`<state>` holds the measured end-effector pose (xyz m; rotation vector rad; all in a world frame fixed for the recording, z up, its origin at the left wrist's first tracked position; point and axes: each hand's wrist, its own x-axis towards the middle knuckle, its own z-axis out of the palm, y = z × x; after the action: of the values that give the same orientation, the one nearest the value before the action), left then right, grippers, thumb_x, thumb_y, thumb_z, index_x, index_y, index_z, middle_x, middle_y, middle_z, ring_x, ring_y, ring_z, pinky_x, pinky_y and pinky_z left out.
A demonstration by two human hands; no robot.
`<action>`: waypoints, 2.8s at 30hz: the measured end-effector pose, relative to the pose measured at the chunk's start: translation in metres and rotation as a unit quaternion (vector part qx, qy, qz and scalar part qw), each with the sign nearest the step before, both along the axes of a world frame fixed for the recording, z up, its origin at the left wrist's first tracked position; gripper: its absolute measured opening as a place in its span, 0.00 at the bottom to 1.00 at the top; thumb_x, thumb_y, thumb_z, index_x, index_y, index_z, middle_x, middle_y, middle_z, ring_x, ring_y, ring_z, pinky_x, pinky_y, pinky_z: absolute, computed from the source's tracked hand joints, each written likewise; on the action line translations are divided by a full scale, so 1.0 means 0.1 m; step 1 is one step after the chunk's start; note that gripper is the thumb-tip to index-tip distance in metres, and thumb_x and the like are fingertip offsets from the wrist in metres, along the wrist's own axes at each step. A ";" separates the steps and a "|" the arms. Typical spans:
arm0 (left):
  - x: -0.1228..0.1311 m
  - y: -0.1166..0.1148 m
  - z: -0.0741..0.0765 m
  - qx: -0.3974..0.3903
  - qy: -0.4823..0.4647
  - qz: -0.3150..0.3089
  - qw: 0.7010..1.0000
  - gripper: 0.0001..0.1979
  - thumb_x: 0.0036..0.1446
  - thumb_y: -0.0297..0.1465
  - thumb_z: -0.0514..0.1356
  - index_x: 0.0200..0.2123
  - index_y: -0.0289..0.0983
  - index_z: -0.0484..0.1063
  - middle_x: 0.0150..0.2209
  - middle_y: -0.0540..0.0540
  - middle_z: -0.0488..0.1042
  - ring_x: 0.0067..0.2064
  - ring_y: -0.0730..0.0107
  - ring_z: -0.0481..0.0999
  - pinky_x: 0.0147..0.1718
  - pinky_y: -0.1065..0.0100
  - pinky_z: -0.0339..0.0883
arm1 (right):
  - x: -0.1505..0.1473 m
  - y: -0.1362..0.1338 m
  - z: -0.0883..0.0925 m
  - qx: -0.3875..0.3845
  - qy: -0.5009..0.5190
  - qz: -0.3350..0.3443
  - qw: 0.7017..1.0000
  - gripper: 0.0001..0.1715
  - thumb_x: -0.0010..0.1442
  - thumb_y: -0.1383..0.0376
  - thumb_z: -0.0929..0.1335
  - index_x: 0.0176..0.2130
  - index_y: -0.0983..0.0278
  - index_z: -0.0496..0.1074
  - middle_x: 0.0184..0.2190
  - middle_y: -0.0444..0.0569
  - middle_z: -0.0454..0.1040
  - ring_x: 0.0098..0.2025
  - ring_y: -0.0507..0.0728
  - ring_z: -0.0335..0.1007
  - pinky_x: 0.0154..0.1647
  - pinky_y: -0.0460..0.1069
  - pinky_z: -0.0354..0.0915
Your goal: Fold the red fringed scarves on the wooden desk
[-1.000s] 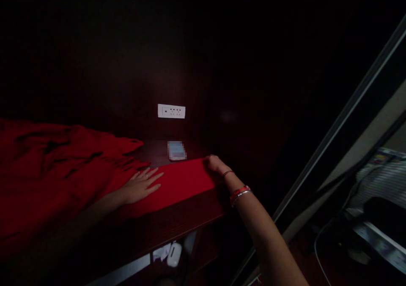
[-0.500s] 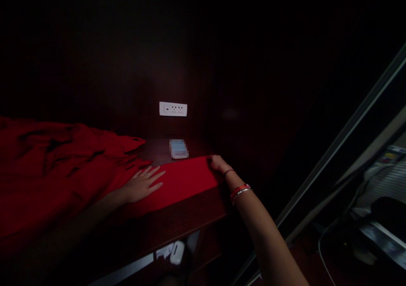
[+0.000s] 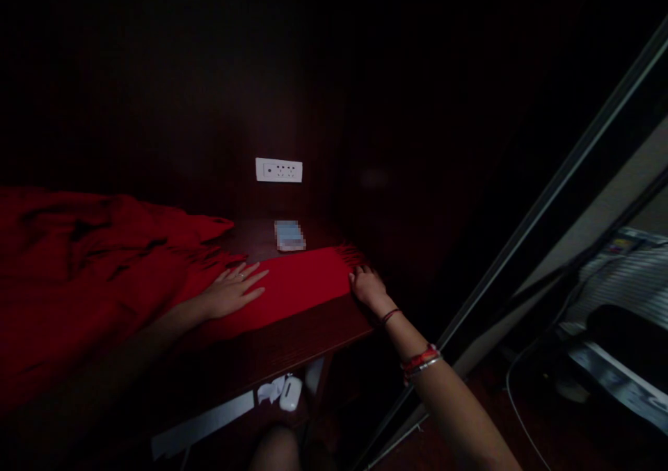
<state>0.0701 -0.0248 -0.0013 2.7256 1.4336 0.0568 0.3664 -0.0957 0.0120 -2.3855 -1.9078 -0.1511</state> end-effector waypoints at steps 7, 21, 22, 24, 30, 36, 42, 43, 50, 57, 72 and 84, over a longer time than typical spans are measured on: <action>-0.02 0.01 -0.01 -0.008 -0.004 0.000 1.000 0.28 0.53 0.48 0.38 0.56 0.46 0.43 0.58 0.48 0.42 0.58 0.57 0.37 0.51 0.55 0.38 | -0.17 -0.19 0.02 0.109 -0.039 0.102 0.988 0.21 0.57 0.63 0.55 0.48 0.68 0.60 0.50 0.57 0.58 0.51 0.58 0.52 0.50 0.53 0.49; 0.27 0.20 0.27 -0.041 0.000 -0.049 0.998 0.25 0.54 0.45 0.41 0.53 0.43 0.54 0.57 0.45 0.49 0.56 0.57 0.46 0.51 0.57 0.41 | -0.49 -0.45 0.16 0.078 -0.021 0.354 0.932 0.17 0.57 0.65 0.56 0.46 0.64 0.62 0.41 0.52 0.66 0.42 0.53 0.61 0.42 0.46 0.57; 0.32 0.26 0.33 -0.042 -0.017 -0.060 0.997 0.23 0.55 0.42 0.41 0.52 0.41 0.56 0.55 0.45 0.52 0.55 0.61 0.50 0.51 0.61 0.43 | -0.51 -0.45 0.17 0.070 -0.043 0.369 0.926 0.16 0.58 0.66 0.56 0.45 0.64 0.63 0.39 0.51 0.66 0.41 0.53 0.61 0.41 0.46 0.58; 0.40 0.39 0.42 -0.052 -0.048 -0.060 0.996 0.20 0.55 0.35 0.44 0.51 0.39 0.58 0.52 0.45 0.58 0.52 0.67 0.58 0.49 0.69 0.47 | -0.54 -0.44 0.17 0.063 -0.094 0.383 0.917 0.15 0.58 0.68 0.55 0.42 0.65 0.65 0.36 0.51 0.68 0.39 0.53 0.62 0.39 0.47 0.58; 0.53 0.65 0.48 -0.104 -0.053 0.016 0.993 0.13 0.46 0.29 0.53 0.37 0.33 0.69 0.37 0.44 0.71 0.35 0.67 0.69 0.31 0.73 0.59 | -0.59 -0.34 0.24 0.050 -0.188 0.462 0.865 0.12 0.58 0.71 0.56 0.39 0.67 0.64 0.31 0.51 0.68 0.35 0.53 0.63 0.33 0.47 0.57; 0.36 0.79 0.47 -0.205 -0.103 0.041 0.973 0.09 0.39 0.34 0.58 0.25 0.34 0.70 0.20 0.52 0.68 0.21 0.75 0.63 0.18 0.75 0.52 | -0.71 -0.28 0.24 0.065 -0.225 0.494 0.838 0.12 0.59 0.72 0.54 0.38 0.68 0.63 0.28 0.49 0.67 0.30 0.52 0.62 0.27 0.47 0.54; 0.19 0.80 0.38 -0.240 -0.229 0.065 0.941 0.15 0.38 0.34 0.59 0.32 0.36 0.69 0.23 0.52 0.70 0.24 0.74 0.65 0.21 0.76 0.55 | -0.83 -0.27 0.20 0.110 -0.212 0.462 0.854 0.10 0.58 0.70 0.56 0.38 0.66 0.63 0.30 0.49 0.67 0.33 0.53 0.61 0.29 0.47 0.54; 0.19 0.78 0.36 -0.242 -0.253 0.066 0.934 0.15 0.38 0.34 0.59 0.34 0.36 0.69 0.25 0.51 0.71 0.25 0.73 0.66 0.23 0.76 0.57 | -0.86 -0.28 0.19 0.118 -0.213 0.454 0.857 0.09 0.58 0.69 0.56 0.37 0.66 0.63 0.30 0.49 0.66 0.34 0.54 0.60 0.30 0.47 0.54; 0.30 0.73 0.33 -0.253 -0.374 0.065 0.890 0.16 0.41 0.29 0.57 0.37 0.34 0.68 0.27 0.50 0.72 0.29 0.72 0.69 0.27 0.74 0.61 | -0.89 -0.30 0.10 0.121 -0.230 0.356 0.898 0.09 0.55 0.72 0.59 0.37 0.68 0.64 0.28 0.51 0.67 0.30 0.55 0.62 0.26 0.48 0.54; 0.31 0.75 0.27 -0.263 -0.411 0.076 0.869 0.12 0.38 0.27 0.59 0.31 0.34 0.71 0.22 0.51 0.71 0.25 0.73 0.68 0.26 0.74 0.60 | -0.83 -0.35 0.07 0.117 -0.234 0.313 0.913 0.16 0.55 0.71 0.59 0.45 0.69 0.59 0.30 0.53 0.68 0.31 0.56 0.63 0.26 0.48 0.56; 0.16 0.54 0.75 -0.388 -0.558 -0.006 0.733 0.18 0.39 0.23 0.58 0.39 0.35 0.67 0.28 0.49 0.72 0.29 0.74 0.70 0.30 0.73 0.62 | -0.92 -0.55 0.29 0.142 -0.037 0.283 0.948 0.23 0.55 0.72 0.56 0.50 0.59 0.56 0.32 0.49 0.68 0.29 0.52 0.65 0.27 0.45 0.57; 0.88 0.70 1.00 -0.264 -0.510 -0.049 0.818 0.16 0.44 0.22 0.54 0.39 0.34 0.68 0.28 0.48 0.71 0.29 0.74 0.69 0.31 0.72 0.63 | -0.62 -0.45 0.37 0.189 0.526 0.184 0.808 0.13 0.53 0.66 0.53 0.36 0.64 0.61 0.14 0.40 0.66 0.14 0.48 0.59 0.15 0.41 0.55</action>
<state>0.1581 0.0450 0.0982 1.7640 0.7912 0.8275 0.3041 -0.1411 0.0487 -1.2794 -1.4781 0.6243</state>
